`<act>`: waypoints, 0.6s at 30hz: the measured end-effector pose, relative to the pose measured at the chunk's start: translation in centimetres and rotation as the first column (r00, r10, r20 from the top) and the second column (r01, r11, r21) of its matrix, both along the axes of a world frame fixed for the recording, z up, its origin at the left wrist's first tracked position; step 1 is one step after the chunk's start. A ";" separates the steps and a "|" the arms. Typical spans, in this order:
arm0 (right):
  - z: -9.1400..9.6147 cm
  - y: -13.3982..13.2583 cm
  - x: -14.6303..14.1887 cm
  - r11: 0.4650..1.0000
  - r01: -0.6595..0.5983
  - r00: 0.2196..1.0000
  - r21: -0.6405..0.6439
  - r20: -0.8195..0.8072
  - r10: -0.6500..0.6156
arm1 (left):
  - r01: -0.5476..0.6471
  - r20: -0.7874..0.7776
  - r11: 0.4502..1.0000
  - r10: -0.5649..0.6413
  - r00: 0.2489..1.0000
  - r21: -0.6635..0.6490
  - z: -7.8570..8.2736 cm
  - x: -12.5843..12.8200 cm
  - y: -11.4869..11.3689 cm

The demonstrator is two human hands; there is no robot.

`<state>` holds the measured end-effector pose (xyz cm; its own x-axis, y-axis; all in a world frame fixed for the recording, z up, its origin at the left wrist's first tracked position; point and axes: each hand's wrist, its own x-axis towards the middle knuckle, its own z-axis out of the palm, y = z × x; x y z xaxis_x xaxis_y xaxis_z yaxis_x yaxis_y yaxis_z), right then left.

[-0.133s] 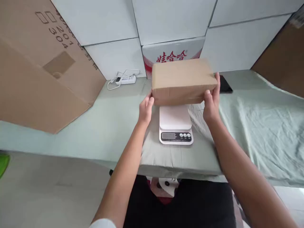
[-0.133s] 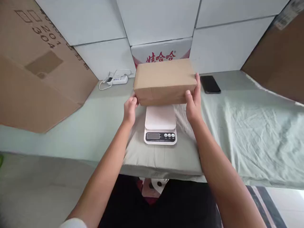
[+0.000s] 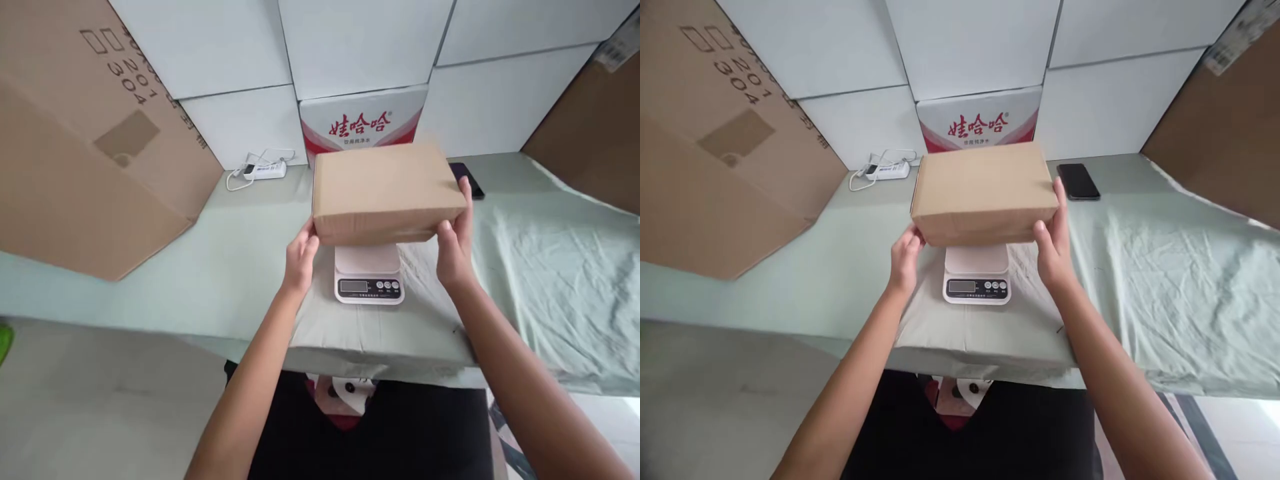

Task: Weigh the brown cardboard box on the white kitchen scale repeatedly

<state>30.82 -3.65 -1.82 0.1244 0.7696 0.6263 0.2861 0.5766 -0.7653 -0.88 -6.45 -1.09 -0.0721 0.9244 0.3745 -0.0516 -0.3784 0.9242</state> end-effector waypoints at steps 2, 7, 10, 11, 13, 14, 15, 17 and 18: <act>-0.7 -2.8 0.2 0.999 0.011 1.000 -0.050 0.016 -0.010 | 0.038 0.014 0.999 -0.038 0.999 -0.009 -0.7 -0.4 -2.5; -2.9 -6.1 0.6 0.997 0.044 0.998 -0.061 -0.031 -0.046 | 0.109 0.013 0.994 -0.110 0.994 0.014 -1.7 -0.7 -5.1; -3.5 -6.2 0.6 0.996 0.056 0.997 -0.069 -0.040 -0.059 | 0.128 0.010 0.992 -0.128 0.992 0.007 -1.6 -0.7 -5.0; -3.5 -6.1 0.6 0.996 0.059 0.997 -0.074 -0.041 -0.062 | 0.123 0.014 0.992 -0.123 0.992 0.005 -1.5 -0.7 -4.9; -3.3 -6.0 0.4 0.995 0.050 0.998 -0.086 -0.039 -0.054 | 0.114 0.011 0.993 -0.114 0.993 -0.005 -1.5 -0.7 -4.7; -3.1 -6.0 0.4 0.995 0.042 0.998 -0.090 -0.037 -0.046 | 0.115 0.003 0.993 -0.115 0.993 -0.011 -1.6 -0.8 -4.6; -3.0 -6.0 0.3 0.995 0.035 0.999 -0.094 -0.035 -0.039 | 0.116 -0.006 0.993 -0.116 0.993 -0.016 -1.7 -0.9 -4.6; -2.7 -6.1 0.3 0.994 0.023 0.999 -0.103 -0.037 -0.027 | 0.096 -0.014 0.995 -0.097 0.995 -0.012 -2.1 -1.0 -4.6; -2.6 -6.1 0.4 0.994 0.018 0.999 -0.105 -0.046 -0.023 | 0.077 -0.008 0.997 -0.077 0.997 -0.005 -2.2 -1.1 -4.7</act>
<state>31.22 -9.75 -4.47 0.1682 0.8274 0.5359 0.2588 0.4875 -0.8339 -1.97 -11.11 -3.29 0.0025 0.9288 0.3706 -0.0734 -0.3695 0.9263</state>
